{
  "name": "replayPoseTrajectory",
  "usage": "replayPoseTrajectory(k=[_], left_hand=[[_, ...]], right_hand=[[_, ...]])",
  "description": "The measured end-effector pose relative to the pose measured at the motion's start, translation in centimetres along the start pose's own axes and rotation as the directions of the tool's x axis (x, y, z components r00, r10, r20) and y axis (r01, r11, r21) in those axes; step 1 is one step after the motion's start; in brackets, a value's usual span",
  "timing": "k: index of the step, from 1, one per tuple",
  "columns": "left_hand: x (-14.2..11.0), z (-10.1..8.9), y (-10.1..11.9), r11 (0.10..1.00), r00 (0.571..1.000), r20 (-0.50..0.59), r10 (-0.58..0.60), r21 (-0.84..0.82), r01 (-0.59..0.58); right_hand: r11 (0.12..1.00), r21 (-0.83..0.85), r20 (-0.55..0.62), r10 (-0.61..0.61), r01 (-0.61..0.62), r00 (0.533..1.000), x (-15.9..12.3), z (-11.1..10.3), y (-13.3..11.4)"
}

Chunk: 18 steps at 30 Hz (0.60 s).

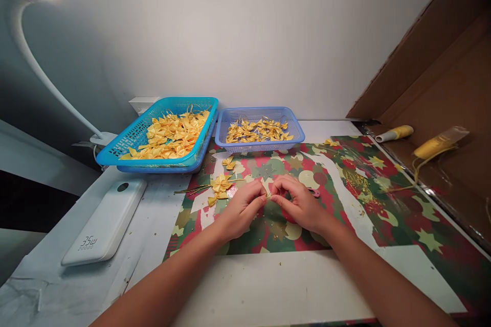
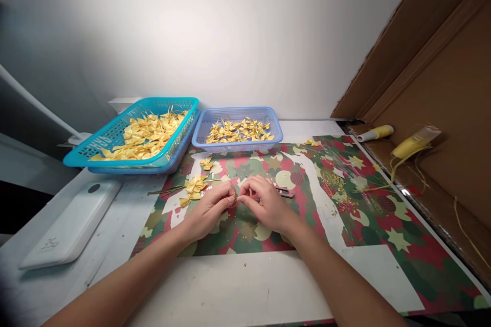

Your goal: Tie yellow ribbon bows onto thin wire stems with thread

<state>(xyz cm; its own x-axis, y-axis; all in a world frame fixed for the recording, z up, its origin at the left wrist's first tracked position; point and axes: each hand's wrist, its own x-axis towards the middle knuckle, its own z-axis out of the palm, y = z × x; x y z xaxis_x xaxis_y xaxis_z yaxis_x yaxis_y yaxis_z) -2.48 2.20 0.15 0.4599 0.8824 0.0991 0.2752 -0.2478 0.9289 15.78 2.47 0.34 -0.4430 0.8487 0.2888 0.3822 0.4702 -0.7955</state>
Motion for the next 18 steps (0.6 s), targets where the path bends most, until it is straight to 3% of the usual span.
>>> replayPoseTrajectory(k=[11, 18], left_hand=[[0.14, 0.16, -0.22, 0.994, 0.997, 0.053, 0.050, 0.091, -0.055], [0.24, -0.14, -0.05, 0.989, 0.992, 0.109, 0.065, 0.124, -0.079]], right_hand=[[0.999, -0.045, -0.015, -0.005, 0.004, 1.000, -0.06, 0.27, 0.18], [0.991, 0.098, 0.044, 0.089, -0.093, 0.995, -0.09, 0.43, 0.56]])
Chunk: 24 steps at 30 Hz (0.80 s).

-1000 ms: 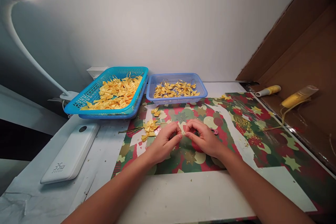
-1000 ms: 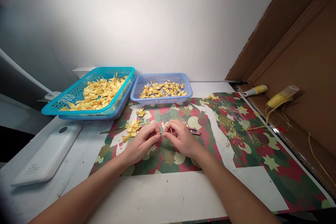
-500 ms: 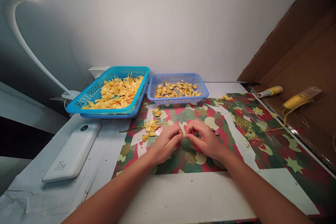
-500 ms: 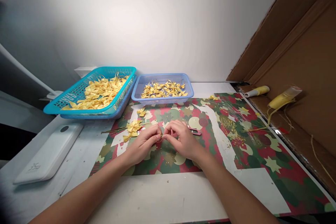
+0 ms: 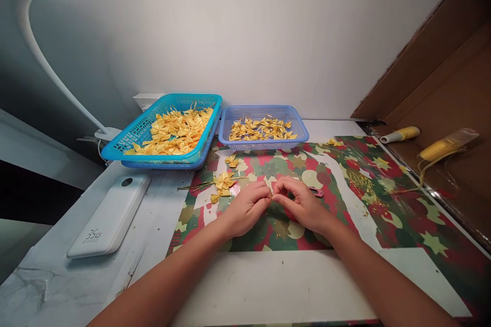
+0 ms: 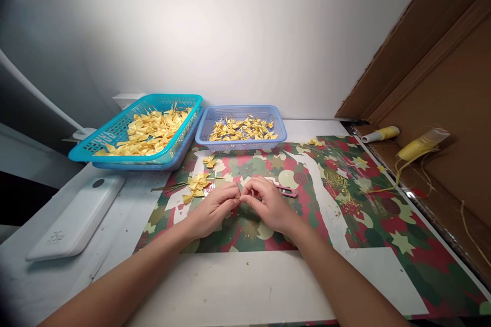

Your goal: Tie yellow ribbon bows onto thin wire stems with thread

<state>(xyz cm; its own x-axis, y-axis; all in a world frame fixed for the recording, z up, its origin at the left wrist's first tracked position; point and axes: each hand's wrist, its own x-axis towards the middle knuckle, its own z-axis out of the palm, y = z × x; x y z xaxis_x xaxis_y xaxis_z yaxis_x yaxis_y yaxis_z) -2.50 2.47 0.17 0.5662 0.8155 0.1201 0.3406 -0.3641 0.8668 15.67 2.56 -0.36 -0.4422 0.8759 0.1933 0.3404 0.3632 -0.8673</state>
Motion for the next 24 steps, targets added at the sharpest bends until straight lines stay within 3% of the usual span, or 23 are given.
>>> replayPoseTrajectory(k=[12, 24], left_hand=[[-0.04, -0.61, -0.09, 0.991, 0.992, 0.102, 0.077, 0.104, -0.088], [0.05, -0.48, -0.12, 0.997, 0.996, 0.081, 0.046, -0.064, -0.041]], right_hand=[[0.972, 0.194, 0.097, 0.117, -0.134, 0.988, 0.20, -0.17, 0.36], [0.971, 0.217, 0.075, 0.085, -0.099, 0.994, 0.12, 0.29, 0.14]])
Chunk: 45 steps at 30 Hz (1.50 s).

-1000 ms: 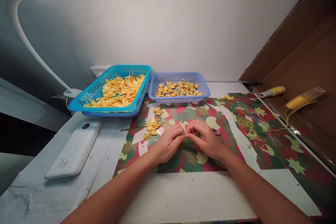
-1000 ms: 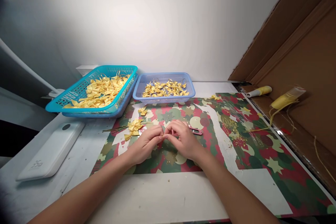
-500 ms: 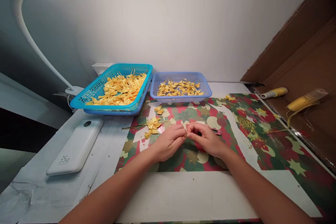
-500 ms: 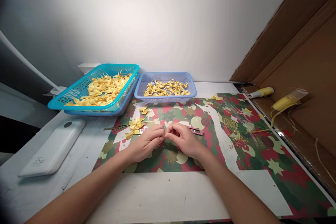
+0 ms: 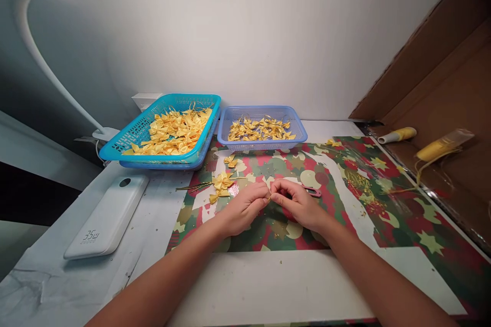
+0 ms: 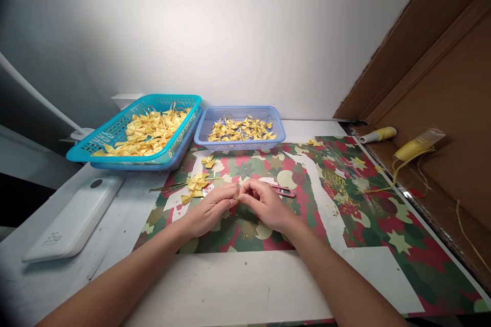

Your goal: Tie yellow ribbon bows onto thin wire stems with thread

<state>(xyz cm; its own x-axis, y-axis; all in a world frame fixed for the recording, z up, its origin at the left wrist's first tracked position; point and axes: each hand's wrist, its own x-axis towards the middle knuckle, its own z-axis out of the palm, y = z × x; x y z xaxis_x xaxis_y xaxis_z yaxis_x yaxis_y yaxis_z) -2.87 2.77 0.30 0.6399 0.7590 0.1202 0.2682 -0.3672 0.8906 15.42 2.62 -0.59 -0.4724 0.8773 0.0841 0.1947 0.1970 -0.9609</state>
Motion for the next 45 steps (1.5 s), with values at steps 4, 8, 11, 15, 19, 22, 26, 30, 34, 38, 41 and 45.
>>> replayPoseTrajectory(k=[4, 8, 11, 15, 19, 22, 26, 30, 34, 38, 41, 45], left_hand=[[-0.08, 0.30, -0.10, 0.992, 0.997, -0.043, -0.069, -0.112, 0.064], [-0.12, 0.49, -0.18, 0.974, 0.988, -0.070, -0.141, -0.189, 0.125], [-0.11, 0.47, -0.10, 0.969, 0.983, -0.084, -0.166, -0.201, 0.146], [-0.08, 0.35, 0.16, 0.971, 0.982, -0.090, -0.163, -0.189, 0.144], [-0.07, 0.27, 0.41, 0.977, 0.982, -0.087, -0.166, -0.153, 0.152], [-0.08, 0.25, 0.49, 0.978, 0.980, -0.087, -0.180, -0.126, 0.168], [-0.09, 0.24, 0.45, 0.981, 0.980, -0.082, -0.182, -0.088, 0.175], [-0.08, 0.24, 0.40, 0.982, 0.981, -0.079, -0.178, -0.077, 0.172], [-0.05, 0.21, 0.40, 0.986, 0.985, -0.073, -0.159, -0.060, 0.155], [-0.05, 0.17, 0.28, 0.989, 0.988, -0.055, -0.147, -0.041, 0.145], [-0.06, 0.14, 0.17, 0.988, 0.987, -0.037, -0.154, -0.032, 0.153], [-0.03, 0.10, 0.15, 0.988, 0.988, -0.029, -0.155, -0.025, 0.154]], right_hand=[[0.977, -0.180, -0.122, -0.137, 0.114, 0.983, -0.12, 0.35, -0.08], [0.899, -0.395, -0.176, -0.277, 0.190, 0.945, -0.36, 0.55, -0.35], [0.860, -0.465, -0.179, -0.327, 0.213, 0.928, -0.53, 0.64, -0.53], [0.839, -0.494, -0.189, -0.358, 0.226, 0.914, -0.57, 0.77, -0.48], [0.830, -0.515, -0.214, -0.367, 0.214, 0.905, -0.48, 0.85, -0.19], [0.827, -0.520, -0.232, -0.379, 0.214, 0.896, -0.42, 0.82, -0.07], [0.828, -0.524, -0.222, -0.360, 0.201, 0.906, -0.38, 0.73, -0.12], [0.833, -0.525, -0.198, -0.320, 0.176, 0.926, -0.37, 0.71, -0.21], [0.841, -0.516, -0.192, -0.301, 0.165, 0.934, -0.38, 0.70, -0.18], [0.854, -0.496, -0.173, -0.274, 0.156, 0.946, -0.35, 0.60, -0.12], [0.860, -0.484, -0.150, -0.260, 0.159, 0.954, -0.32, 0.53, -0.11], [0.871, -0.464, -0.127, -0.247, 0.163, 0.961, -0.33, 0.53, -0.15]])
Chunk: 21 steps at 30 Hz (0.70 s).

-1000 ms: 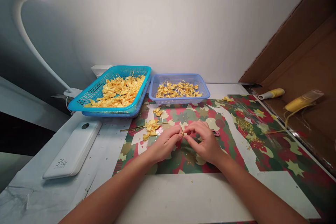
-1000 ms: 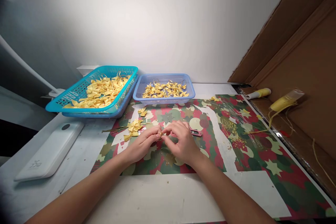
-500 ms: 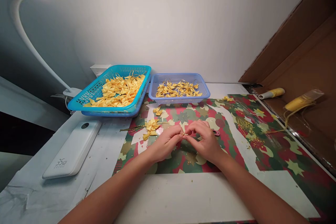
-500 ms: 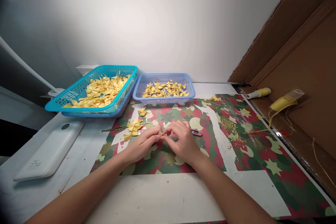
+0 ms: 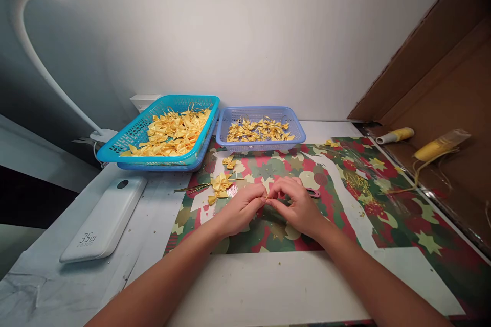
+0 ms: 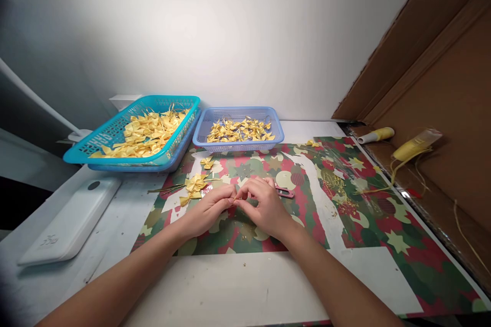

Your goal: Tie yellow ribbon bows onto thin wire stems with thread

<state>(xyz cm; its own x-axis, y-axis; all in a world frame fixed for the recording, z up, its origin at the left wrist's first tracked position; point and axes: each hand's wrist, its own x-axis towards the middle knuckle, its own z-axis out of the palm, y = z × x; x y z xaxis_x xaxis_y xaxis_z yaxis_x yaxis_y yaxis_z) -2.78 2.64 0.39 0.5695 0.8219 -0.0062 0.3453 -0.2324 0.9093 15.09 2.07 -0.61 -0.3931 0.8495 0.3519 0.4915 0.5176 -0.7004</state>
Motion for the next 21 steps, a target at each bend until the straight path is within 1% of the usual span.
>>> replayPoseTrajectory(k=[6, 12, 16, 21], left_hand=[[0.06, -0.06, -0.02, 1.000, 1.000, 0.012, 0.009, 0.016, -0.009], [0.01, -0.11, 0.05, 1.000, 1.000, -0.003, 0.002, -0.002, -0.002], [-0.12, -0.21, -0.06, 0.992, 0.999, -0.033, -0.018, -0.122, 0.014], [-0.09, -0.24, -0.47, 0.955, 0.999, -0.039, -0.036, -0.296, 0.022]], right_hand=[[1.000, -0.004, 0.011, 0.015, -0.015, 1.000, 0.01, -0.07, 0.00], [1.000, -0.003, 0.044, 0.003, -0.003, 0.999, -0.02, -0.12, 0.05], [1.000, 0.010, 0.013, 0.020, -0.020, 1.000, 0.04, -0.19, 0.15], [0.996, 0.066, -0.028, 0.056, -0.054, 0.998, 0.45, -0.92, 0.18]])
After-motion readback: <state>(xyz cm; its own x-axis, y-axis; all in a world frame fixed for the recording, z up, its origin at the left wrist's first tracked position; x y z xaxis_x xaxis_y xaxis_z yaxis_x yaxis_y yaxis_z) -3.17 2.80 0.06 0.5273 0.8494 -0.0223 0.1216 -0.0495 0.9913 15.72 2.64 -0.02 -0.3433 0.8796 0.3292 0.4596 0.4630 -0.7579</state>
